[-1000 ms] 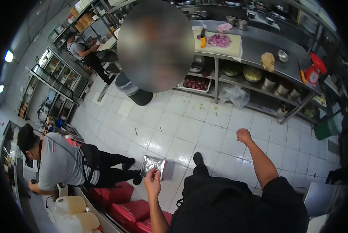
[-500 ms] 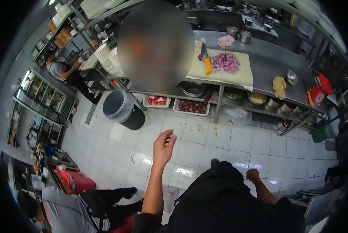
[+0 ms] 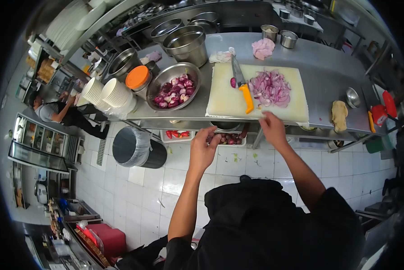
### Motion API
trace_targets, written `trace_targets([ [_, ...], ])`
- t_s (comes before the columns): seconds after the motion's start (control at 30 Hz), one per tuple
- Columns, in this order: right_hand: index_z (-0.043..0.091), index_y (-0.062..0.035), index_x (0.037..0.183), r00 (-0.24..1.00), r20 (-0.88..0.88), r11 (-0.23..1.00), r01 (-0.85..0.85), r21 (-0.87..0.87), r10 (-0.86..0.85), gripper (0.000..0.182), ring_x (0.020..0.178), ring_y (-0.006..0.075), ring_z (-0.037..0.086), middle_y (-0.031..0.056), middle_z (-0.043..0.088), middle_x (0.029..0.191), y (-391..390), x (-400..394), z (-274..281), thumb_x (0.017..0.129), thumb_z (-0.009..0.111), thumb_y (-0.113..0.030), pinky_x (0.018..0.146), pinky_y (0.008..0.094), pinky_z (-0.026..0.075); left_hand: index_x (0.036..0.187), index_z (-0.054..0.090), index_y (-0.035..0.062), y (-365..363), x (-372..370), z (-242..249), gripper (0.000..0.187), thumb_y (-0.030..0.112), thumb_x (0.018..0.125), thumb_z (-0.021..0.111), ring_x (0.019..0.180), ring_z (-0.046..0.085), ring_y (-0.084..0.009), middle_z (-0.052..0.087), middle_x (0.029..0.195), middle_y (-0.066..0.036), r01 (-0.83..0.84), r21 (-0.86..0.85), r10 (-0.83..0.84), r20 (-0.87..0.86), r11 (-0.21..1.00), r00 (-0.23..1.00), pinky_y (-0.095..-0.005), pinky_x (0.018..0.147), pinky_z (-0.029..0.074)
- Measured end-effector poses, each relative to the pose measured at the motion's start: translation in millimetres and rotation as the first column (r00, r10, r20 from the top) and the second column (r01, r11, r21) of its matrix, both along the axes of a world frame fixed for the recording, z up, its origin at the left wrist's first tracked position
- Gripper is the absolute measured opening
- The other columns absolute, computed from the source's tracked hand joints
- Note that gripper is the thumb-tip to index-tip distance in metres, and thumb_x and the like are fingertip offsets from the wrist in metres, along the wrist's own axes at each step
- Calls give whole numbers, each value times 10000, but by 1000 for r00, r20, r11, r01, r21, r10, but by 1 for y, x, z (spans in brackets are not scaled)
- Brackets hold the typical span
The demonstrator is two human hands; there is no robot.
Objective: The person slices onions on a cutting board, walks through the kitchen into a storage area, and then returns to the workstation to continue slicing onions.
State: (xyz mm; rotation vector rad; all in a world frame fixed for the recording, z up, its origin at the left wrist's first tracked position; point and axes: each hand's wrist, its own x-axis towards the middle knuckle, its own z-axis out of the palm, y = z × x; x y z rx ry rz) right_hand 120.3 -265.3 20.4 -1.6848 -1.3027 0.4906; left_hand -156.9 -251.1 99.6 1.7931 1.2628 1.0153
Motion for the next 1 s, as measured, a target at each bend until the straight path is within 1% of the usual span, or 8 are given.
trace_targets([
  [0.1,637,-12,1207,990,138,999,35,19,-38,433,825,376,682,196,693,917,84,-8,4,882,743,-278,753,456,539,1148,693,15,57,8,-10,282,92,880,734,881,694,-277,689,1042,-169,80,20,-80,-14,997,997,-354,731,556],
  [0.23,589,-22,1230,962,269,982,93,-165,-45,487,971,427,667,237,692,1045,131,-22,-1,844,750,-273,863,507,517,1166,700,30,127,31,-27,315,133,871,739,952,697,-283,695,1112,-172,145,65,-143,-46,987,989,-367,814,563],
  [0.37,519,-8,1245,934,333,965,196,-175,-130,508,1036,443,658,267,690,1069,155,-30,-21,794,695,-165,902,516,517,1162,690,40,203,66,-64,330,110,844,749,971,692,-275,696,1116,-155,219,142,-212,-63,965,975,-390,829,565],
  [0.5,507,-3,1259,952,261,932,234,-277,-161,531,1059,458,645,292,669,1120,164,-36,-11,763,661,-111,934,524,502,1164,662,34,255,98,-74,365,54,809,741,1072,660,-345,675,1178,-160,366,212,-345,-129,906,930,-420,953,518],
  [0.63,482,16,1272,955,237,916,248,-316,-177,543,1041,486,643,313,669,1082,165,-49,-16,767,646,-100,932,523,503,1156,675,40,289,118,-80,347,-17,816,631,1148,608,-370,666,1205,-160,475,287,-421,-231,832,877,-429,1020,483],
  [0.83,460,40,1298,957,162,890,283,-358,-240,566,1042,485,645,317,672,1070,156,-56,-6,773,640,-72,936,510,510,1095,705,11,321,126,-86,304,-12,796,653,1115,617,-352,689,1153,-143,734,89,-620,-473,673,626,-416,991,493],
  [0.93,469,48,1303,942,191,884,326,-336,-275,569,1045,471,650,310,678,1069,144,-39,-7,771,639,-60,940,506,510,1044,728,8,333,125,-93,252,22,798,677,1094,621,-340,697,1122,-137,819,108,-679,-504,564,534,-413,972,499],
  [1.0,476,49,1306,930,245,870,349,-347,-275,570,1041,463,654,304,682,1066,135,-24,-2,768,637,-50,937,503,512,1035,742,9,335,126,-85,237,59,807,704,1040,650,-340,718,1067,-138,818,73,-655,-560,571,507,-402,932,522],
])
